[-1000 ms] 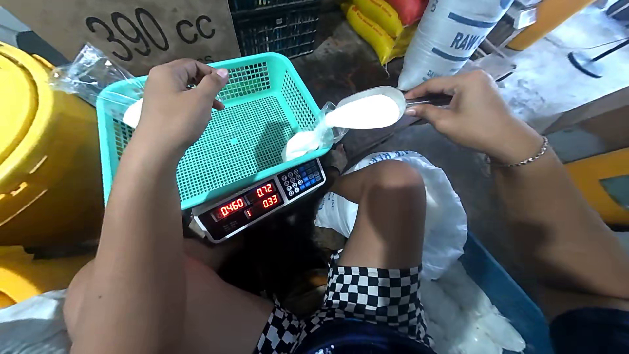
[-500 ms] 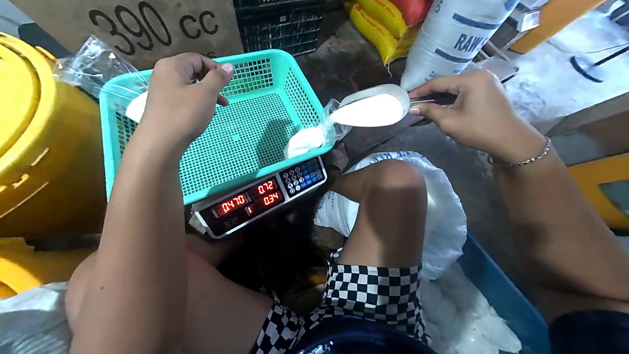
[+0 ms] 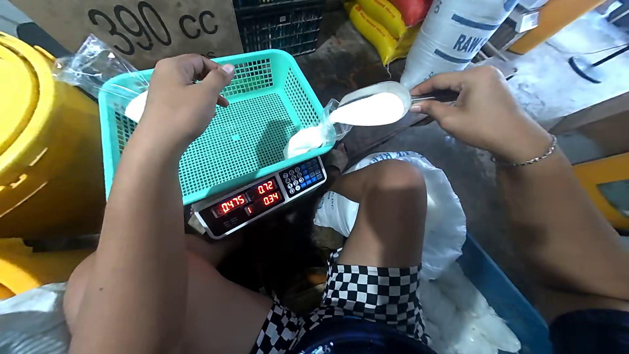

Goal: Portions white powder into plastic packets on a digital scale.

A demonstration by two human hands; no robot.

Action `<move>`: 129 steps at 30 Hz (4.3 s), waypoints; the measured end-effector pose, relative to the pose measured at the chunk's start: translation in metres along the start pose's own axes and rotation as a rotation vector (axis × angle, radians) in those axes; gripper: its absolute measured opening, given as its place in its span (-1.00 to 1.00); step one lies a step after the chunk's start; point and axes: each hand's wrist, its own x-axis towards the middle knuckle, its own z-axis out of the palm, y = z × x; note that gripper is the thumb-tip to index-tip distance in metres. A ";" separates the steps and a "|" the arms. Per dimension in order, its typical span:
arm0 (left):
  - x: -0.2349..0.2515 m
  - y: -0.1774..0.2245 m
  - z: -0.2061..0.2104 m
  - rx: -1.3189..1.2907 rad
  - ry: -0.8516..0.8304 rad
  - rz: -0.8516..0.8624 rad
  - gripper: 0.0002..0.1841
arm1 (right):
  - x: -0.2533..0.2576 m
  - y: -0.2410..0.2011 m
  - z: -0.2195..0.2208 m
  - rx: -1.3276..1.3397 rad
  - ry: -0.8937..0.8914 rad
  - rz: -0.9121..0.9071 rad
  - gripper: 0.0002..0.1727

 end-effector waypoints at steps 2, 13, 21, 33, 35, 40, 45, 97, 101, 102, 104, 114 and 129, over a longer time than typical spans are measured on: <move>0.000 0.000 0.000 -0.002 0.001 0.000 -0.66 | 0.001 -0.001 0.000 -0.007 0.002 -0.004 -0.84; -0.001 0.000 -0.002 0.009 -0.005 0.001 -0.63 | 0.002 -0.003 -0.001 -0.036 0.018 -0.021 -0.83; -0.003 0.005 -0.001 0.014 -0.015 -0.021 -0.63 | 0.002 -0.003 -0.001 -0.028 0.005 -0.016 -0.83; -0.002 0.004 -0.001 0.011 -0.039 -0.028 -0.64 | 0.001 0.004 -0.004 0.005 0.012 0.003 -0.82; -0.002 0.004 -0.001 0.020 -0.051 -0.024 -0.64 | 0.000 0.004 -0.004 0.012 0.000 0.000 -0.83; -0.001 0.003 0.000 0.025 -0.069 -0.025 -0.63 | 0.001 0.006 -0.005 0.007 0.014 -0.006 -0.82; -0.001 0.003 0.000 0.020 -0.078 -0.026 -0.65 | 0.002 0.007 -0.004 0.033 0.013 0.001 -0.82; -0.003 0.002 -0.002 0.038 -0.100 -0.011 -0.61 | -0.003 0.044 0.019 0.406 -0.043 0.150 -0.78; -0.003 0.001 0.003 0.051 -0.121 -0.017 -0.61 | -0.016 0.061 0.032 0.555 -0.037 0.202 -0.79; -0.004 0.001 0.003 0.058 -0.127 -0.025 -0.61 | -0.019 0.062 0.034 0.559 -0.035 0.210 -0.80; -0.003 -0.001 0.005 0.073 -0.133 -0.031 -0.60 | -0.024 0.063 0.034 0.535 -0.021 0.203 -0.81; -0.002 -0.002 0.011 0.090 -0.145 -0.015 -0.61 | -0.015 0.031 0.011 0.226 0.034 0.065 -0.80; -0.007 -0.001 0.005 0.074 -0.124 -0.011 -0.61 | -0.003 0.026 0.013 0.177 0.034 0.013 -0.80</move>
